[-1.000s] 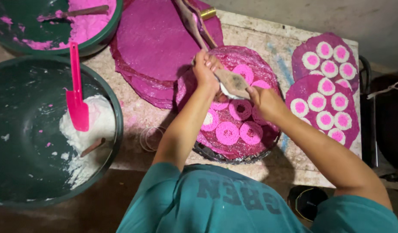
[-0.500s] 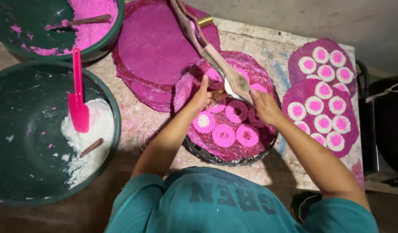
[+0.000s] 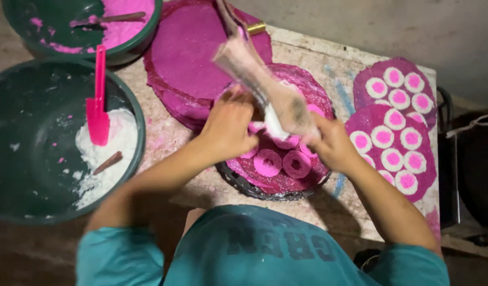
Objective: The person scoops pink and white powders into a handheld press, then presses them onto a glittery pink sheet to form two-toned circular shapes. The finished circles are arranged on a tray nearby.
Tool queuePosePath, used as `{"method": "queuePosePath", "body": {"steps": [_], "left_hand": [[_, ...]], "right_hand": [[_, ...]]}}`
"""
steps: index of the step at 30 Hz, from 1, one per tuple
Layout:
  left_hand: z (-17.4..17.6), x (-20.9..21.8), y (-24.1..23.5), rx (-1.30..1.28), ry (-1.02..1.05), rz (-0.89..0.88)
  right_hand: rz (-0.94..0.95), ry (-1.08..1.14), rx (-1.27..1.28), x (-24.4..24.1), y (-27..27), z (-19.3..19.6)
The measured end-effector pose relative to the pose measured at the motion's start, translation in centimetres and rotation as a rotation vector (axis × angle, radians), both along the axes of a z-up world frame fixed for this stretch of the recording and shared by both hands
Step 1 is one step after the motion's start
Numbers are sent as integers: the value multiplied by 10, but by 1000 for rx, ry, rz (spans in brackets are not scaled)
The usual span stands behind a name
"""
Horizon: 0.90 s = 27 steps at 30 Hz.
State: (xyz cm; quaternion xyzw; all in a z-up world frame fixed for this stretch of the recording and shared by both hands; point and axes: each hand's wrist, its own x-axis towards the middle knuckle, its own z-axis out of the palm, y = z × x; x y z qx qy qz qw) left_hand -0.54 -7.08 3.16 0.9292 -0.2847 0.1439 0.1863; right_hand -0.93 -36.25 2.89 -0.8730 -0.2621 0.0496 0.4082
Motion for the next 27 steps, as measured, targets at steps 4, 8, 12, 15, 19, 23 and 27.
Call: {"method": "queuePosePath", "body": {"steps": [4,8,12,15,19,23,27], "left_hand": [[45,-71,-20,-45,517,-318],[82,-128,19,-54,645,-448],[105,-168,97,-82,696,-396],[121,-192,171,-106,700,-295],[96,-237,255,-192,675,-202],[26,-263,331,-213,533,-34],[-48,-262,418,-204,468,52]], "right_hand": [[395,-464,-132,-44,39,78],[825,-841,-89,-34,122,133],[1172,-550,-104,-29,201,138],[1261,107,-86,-57,252,128],[1365,311,13,-80,305,111],[1382,347,11,-82,351,101],[1312,14,45,-69,386,91]]}}
